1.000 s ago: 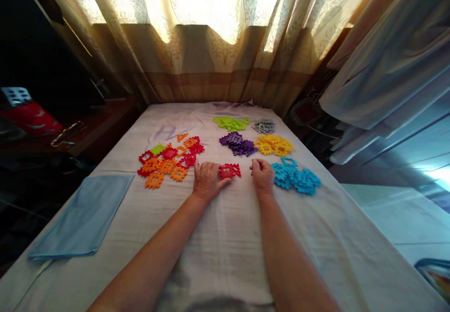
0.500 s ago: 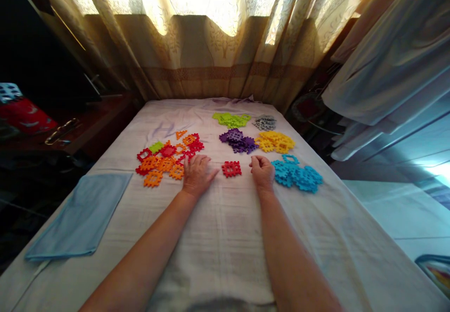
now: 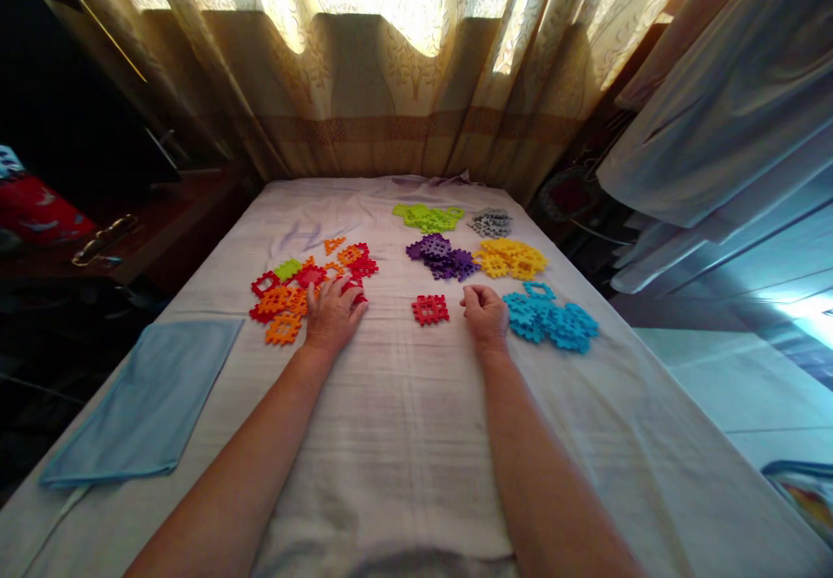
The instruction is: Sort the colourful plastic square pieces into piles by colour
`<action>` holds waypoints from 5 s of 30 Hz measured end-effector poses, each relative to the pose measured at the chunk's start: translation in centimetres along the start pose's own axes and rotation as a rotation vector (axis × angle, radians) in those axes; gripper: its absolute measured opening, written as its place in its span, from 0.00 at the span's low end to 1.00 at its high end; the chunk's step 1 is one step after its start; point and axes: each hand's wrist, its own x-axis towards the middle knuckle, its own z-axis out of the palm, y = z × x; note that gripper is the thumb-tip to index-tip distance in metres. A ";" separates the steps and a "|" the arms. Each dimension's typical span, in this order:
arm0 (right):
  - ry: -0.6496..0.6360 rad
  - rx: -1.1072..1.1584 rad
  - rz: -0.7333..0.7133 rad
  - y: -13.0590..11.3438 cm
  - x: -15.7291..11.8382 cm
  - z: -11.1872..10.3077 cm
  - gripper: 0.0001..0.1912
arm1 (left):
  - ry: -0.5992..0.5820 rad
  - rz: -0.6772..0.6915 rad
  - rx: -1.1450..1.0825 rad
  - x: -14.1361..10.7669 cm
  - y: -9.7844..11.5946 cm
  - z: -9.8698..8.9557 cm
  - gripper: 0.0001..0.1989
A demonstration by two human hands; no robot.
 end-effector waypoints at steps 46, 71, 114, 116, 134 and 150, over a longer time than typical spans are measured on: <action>-0.026 0.002 0.010 0.3 0.0 0.2 0.23 | 0.039 0.066 -0.020 -4.0 -2.9 -2.9 0.11; -0.038 -0.004 0.008 -0.1 0.0 0.1 0.20 | 0.012 0.189 -0.320 0.2 5.0 -0.3 0.09; -0.052 0.006 0.026 0.1 -0.1 0.3 0.22 | -0.114 -0.254 0.252 3.1 -7.0 -3.8 0.16; -0.053 0.009 0.026 0.1 0.0 0.3 0.22 | -0.175 -0.265 0.270 3.6 -6.6 -4.1 0.16; -0.007 0.047 0.022 0.2 0.1 0.4 0.21 | -0.099 0.210 -0.122 3.9 5.6 -3.3 0.06; -0.019 0.088 0.033 0.3 0.3 0.5 0.20 | -0.149 0.394 -0.157 3.0 11.5 -0.7 0.06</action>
